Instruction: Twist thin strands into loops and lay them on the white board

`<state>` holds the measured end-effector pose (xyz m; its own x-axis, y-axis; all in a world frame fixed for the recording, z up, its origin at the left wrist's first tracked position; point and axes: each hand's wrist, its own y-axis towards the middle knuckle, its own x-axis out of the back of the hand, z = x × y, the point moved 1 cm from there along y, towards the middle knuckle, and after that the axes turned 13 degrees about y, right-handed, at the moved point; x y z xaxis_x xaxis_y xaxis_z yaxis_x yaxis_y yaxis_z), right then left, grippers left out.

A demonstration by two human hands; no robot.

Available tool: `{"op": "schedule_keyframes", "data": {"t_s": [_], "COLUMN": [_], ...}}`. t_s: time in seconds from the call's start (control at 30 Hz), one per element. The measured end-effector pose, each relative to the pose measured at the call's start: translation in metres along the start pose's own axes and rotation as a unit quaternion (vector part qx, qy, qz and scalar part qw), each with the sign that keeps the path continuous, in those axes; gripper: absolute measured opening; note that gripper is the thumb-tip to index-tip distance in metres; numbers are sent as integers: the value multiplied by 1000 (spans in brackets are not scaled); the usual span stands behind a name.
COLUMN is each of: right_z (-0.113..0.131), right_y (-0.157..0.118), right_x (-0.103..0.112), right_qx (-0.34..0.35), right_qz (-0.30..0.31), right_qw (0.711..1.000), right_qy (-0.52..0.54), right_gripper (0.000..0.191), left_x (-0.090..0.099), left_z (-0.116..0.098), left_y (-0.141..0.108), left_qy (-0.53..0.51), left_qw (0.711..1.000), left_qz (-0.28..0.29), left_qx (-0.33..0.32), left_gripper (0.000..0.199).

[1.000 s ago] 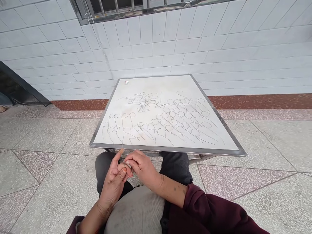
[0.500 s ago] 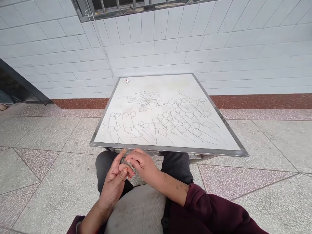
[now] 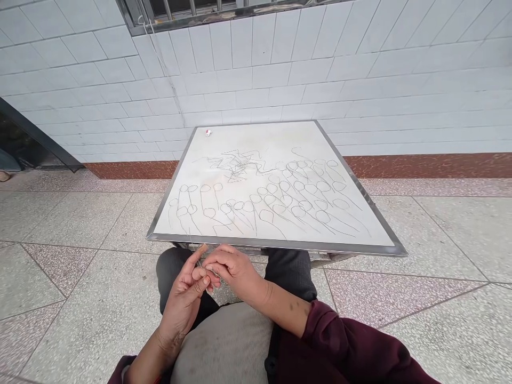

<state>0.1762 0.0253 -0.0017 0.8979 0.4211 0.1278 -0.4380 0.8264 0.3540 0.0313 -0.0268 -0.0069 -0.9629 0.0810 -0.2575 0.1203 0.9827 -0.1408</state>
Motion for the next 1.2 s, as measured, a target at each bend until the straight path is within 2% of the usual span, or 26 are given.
{"op": "schedule_keyframes", "data": {"t_s": [0.17, 0.23, 0.47, 0.57, 0.8, 0.97, 1.2], "right_z": [-1, 0, 4, 5, 2, -5, 0], "right_y": [-2, -3, -1, 0, -2, -4, -5], "right_x": [-3, -3, -4, -4, -2, -5, -6], "right_qx": [-118, -139, -88, -87, -69, -65, -54], "right_qz": [-38, -38, -53, -53, -2, -23, -51], "right_qw": [990, 986, 994, 994, 997, 996, 997], "right_qy": [73, 86, 41, 30, 46, 51, 15], "right_gripper": [19, 15, 12, 13, 22, 20, 20], "left_x": [1, 2, 3, 3, 4, 3, 4], "left_z": [0, 1, -1, -2, -4, -3, 2], "left_y": [0, 0, -1, -1, -1, -1, -2], "left_qy": [-4, -4, -2, 3, 13, -3, -19], "left_qw": [999, 999, 1000, 999, 994, 994, 992], "left_qz": [-25, -30, -30, -33, -90, -89, -88], "left_qx": [-23, -26, -8, -16, -52, -63, -87], "left_gripper": [53, 53, 58, 57, 51, 48, 47]}}
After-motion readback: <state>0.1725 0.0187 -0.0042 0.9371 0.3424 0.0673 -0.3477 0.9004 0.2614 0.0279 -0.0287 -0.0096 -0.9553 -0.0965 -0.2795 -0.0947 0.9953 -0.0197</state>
